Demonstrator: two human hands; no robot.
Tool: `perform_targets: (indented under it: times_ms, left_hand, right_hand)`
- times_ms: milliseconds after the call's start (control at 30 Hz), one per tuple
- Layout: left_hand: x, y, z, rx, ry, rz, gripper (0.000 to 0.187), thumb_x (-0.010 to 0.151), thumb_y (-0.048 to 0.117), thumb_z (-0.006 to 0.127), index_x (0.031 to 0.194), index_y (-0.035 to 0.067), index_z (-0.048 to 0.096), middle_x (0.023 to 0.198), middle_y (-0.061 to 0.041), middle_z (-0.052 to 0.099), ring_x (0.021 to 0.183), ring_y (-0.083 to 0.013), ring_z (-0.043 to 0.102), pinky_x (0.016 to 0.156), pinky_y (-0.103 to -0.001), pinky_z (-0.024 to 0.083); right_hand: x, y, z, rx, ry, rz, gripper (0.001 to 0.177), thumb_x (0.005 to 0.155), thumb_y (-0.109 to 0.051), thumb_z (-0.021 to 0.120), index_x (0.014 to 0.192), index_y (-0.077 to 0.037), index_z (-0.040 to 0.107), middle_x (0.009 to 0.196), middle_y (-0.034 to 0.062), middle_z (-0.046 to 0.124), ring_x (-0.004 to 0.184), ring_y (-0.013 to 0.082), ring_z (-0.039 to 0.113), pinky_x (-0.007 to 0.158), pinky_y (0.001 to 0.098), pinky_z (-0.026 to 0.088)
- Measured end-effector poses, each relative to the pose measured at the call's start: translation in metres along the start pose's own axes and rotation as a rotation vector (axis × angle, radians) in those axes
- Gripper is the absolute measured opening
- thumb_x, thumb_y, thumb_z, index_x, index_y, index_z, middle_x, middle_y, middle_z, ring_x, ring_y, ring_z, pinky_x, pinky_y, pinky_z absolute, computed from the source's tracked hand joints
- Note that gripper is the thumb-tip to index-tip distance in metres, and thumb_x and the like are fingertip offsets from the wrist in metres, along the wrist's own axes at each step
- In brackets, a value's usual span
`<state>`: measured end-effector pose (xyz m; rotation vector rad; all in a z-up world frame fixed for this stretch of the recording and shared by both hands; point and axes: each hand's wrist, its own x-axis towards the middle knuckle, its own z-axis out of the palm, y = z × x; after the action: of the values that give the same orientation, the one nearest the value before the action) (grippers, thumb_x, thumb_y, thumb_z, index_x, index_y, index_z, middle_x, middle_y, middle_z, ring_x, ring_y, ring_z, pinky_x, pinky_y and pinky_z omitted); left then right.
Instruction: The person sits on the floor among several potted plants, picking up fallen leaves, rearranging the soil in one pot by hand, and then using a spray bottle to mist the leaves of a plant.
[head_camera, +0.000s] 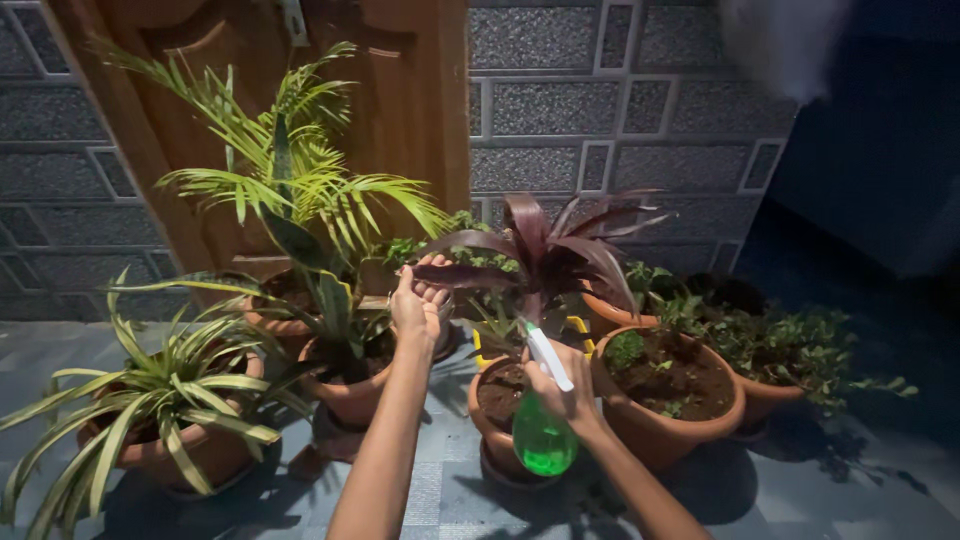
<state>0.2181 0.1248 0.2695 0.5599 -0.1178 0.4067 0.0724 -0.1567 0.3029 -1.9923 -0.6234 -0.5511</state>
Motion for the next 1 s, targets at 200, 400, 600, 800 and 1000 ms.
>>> perform_targets:
  times_ms: [200,400,600,800,1000]
  left_hand:
    - [-0.009,0.006,0.020,0.175,0.252,0.241,0.039,0.096,0.013,0.058,0.132,-0.003,0.052,0.112,-0.017,0.071,0.105,-0.0375,0.070,0.091,-0.047,0.053]
    - [-0.059,0.018,0.102,1.092,0.316,1.273,0.033,0.094,0.012,0.061,0.123,-0.003,0.058,0.112,-0.021,0.070,0.102,-0.0390,0.070,0.091,-0.048,0.056]
    - [-0.038,-0.033,0.134,1.482,0.090,0.653,0.030,0.087,0.031,0.071,0.099,0.005,0.079,0.099,-0.018,0.076,0.092,-0.0364,0.074,0.086,-0.047,0.057]
    - [0.036,-0.089,0.100,1.460,0.261,0.328,0.054,0.070,0.055,0.088,0.091,0.005,0.081,0.091,-0.022,0.075,0.089,-0.0392,0.072,0.084,-0.048,0.054]
    - [0.104,-0.130,0.041,1.051,0.233,0.368,0.042,0.070,0.035,0.092,0.091,0.002,0.079,0.084,-0.010,0.079,0.071,-0.0190,0.071,0.071,-0.035,0.054]
  right_hand:
    - [-0.006,0.007,-0.019,0.053,0.032,0.032,0.024,0.075,-0.019,0.062,0.093,-0.009,0.073,0.067,0.0105,0.066,0.061,0.0238,0.066,0.062,0.0368,0.053]
    - [-0.002,0.012,-0.027,0.135,0.091,-0.044,0.030,0.076,-0.012,0.061,0.103,-0.007,0.073,0.069,0.0057,0.065,0.059,0.0163,0.060,0.059,0.0322,0.050]
    - [0.002,0.010,-0.033,0.192,0.055,0.064,0.028,0.076,-0.011,0.059,0.099,-0.007,0.074,0.062,0.0054,0.057,0.057,0.0142,0.054,0.055,0.0323,0.045]
    - [0.005,0.007,-0.042,0.183,0.014,-0.037,0.024,0.077,-0.014,0.059,0.097,-0.005,0.069,0.065,0.0059,0.063,0.059,0.0169,0.060,0.057,0.0336,0.048]
    - [0.015,0.007,-0.049,0.097,0.029,-0.029,0.025,0.075,-0.017,0.059,0.093,-0.006,0.071,0.070,0.0090,0.066,0.060,0.0220,0.064,0.059,0.0362,0.051]
